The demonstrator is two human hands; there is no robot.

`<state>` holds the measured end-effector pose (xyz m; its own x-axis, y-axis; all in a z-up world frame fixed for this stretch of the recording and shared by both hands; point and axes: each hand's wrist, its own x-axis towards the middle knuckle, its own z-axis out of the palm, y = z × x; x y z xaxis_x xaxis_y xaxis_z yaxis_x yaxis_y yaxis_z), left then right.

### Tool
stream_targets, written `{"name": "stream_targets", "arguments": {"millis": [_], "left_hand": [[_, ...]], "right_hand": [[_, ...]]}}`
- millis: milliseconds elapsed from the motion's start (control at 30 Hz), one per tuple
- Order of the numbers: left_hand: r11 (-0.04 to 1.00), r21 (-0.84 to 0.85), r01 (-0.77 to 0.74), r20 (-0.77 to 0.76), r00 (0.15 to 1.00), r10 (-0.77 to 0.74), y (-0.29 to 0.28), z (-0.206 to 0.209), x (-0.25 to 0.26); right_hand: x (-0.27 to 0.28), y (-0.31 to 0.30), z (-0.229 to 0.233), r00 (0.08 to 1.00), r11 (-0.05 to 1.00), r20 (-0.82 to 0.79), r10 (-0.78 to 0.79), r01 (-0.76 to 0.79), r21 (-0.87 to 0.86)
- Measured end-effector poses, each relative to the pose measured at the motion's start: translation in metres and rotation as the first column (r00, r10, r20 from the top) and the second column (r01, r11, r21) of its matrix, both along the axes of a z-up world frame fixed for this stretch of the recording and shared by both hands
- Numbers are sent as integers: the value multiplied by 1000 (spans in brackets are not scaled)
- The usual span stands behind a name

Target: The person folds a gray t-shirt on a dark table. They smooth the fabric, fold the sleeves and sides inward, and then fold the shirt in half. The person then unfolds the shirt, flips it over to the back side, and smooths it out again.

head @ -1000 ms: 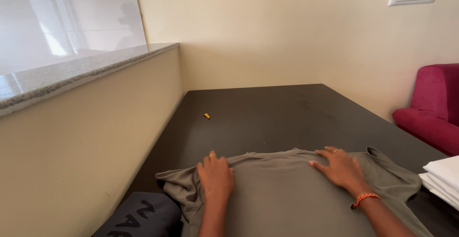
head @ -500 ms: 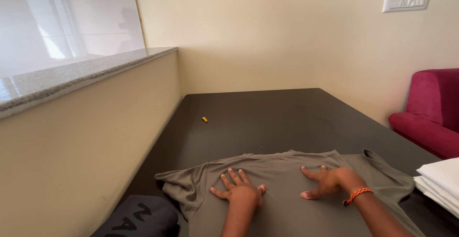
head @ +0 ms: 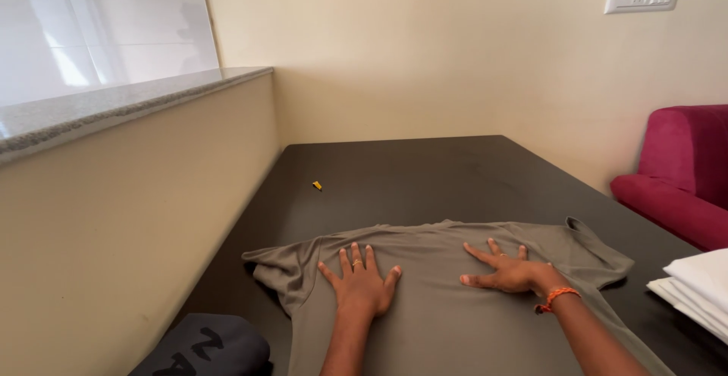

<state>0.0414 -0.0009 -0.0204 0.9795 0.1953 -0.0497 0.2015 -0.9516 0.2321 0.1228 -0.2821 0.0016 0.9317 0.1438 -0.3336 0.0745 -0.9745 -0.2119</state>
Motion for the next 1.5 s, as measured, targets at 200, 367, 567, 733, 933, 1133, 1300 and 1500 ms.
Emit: {"name": "stream_targets", "arguments": {"millis": [200,367,567,733,933,1133,1300,1500], "left_hand": [[1000,26,5,97,995,-7,9,-3,18],[1000,26,10,133,991,-14,10,1,18],[999,-34,-19,171,985,24,14,-1,16],[999,-25,-29,208,978,33,29,-5,14],[981,-21,-193,185,963,194,48,-2,10],[958,247,-147,-20,987,157,-13,27,3],[995,-97,5,-269,963,-31,-46,45,-17],[999,-39,25,-26,999,-26,-37,8,-21]], "right_hand": [[7,2,-3,997,998,76,-13,9,58],[12,6,-3,996,998,87,-20,15,60],[6,7,-11,987,994,160,-29,12,107],[-3,11,-19,952,993,298,-63,30,115],[-15,29,-13,928,994,360,-96,72,78],[-7,80,-36,856,998,512,65,-57,-32],[-81,125,12,985,978,-28,171,-173,-113],[-89,118,12,979,964,-14,203,-202,-175]]}}
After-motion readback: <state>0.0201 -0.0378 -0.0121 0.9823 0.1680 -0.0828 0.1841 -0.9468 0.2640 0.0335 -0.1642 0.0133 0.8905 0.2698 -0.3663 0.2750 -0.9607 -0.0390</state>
